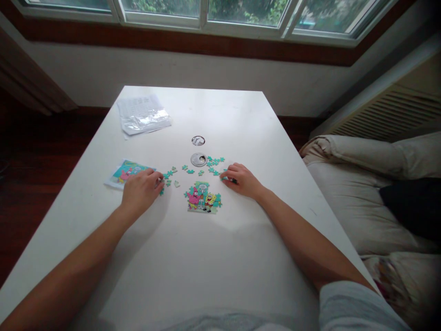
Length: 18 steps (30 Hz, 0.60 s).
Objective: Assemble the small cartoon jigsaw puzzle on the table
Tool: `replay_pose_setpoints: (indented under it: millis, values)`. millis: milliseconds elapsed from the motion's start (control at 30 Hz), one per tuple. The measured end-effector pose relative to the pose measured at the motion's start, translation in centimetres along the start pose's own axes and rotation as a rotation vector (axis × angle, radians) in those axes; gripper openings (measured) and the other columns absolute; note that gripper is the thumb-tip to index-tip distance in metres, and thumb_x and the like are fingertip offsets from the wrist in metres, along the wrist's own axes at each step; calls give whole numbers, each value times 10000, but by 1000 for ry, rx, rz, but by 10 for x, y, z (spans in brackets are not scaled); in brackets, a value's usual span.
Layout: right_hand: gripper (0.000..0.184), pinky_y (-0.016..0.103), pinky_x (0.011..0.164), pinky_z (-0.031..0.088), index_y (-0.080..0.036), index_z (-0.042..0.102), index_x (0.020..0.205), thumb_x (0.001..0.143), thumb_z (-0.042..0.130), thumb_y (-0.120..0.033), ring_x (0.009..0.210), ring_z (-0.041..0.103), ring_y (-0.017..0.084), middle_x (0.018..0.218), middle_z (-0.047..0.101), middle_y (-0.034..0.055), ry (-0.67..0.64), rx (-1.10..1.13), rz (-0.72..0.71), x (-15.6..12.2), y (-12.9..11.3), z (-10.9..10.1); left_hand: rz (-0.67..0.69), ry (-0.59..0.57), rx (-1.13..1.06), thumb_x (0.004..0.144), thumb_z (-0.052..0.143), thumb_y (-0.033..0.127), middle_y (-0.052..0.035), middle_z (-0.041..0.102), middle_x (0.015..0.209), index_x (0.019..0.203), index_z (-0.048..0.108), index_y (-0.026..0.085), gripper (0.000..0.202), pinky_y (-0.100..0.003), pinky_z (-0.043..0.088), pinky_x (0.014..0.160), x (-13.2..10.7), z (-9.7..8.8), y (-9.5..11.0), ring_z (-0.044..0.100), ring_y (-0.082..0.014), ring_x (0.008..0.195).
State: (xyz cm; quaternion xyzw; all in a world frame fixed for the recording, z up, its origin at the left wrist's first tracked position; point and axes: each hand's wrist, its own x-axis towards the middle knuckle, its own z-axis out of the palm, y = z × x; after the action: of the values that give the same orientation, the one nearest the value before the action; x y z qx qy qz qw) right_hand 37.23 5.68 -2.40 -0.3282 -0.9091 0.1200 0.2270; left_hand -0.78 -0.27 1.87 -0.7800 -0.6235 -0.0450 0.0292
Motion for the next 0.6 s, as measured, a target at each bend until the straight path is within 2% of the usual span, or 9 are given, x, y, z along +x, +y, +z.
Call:
replay_pose_setpoints:
  millis: [333,600]
  values:
    - [135,360,810,409,-240,704,1052,997,588,-281,817,524,208,830,607,45,6,33,6,0,-2,1,-3,-35,-40,946,534,316,-59,701,1048,996,697,230,191,-358,438,763,2,0,-1,656,-253,928]
    - [134,362,809,407,-238,704,1054,993,593,-282,813,521,207,827,608,44,1,48,8,1,-3,0,-22,-128,-95,865,605,316,-64,675,1015,919,634,221,113,-333,458,765,5,3,-5,647,-243,932]
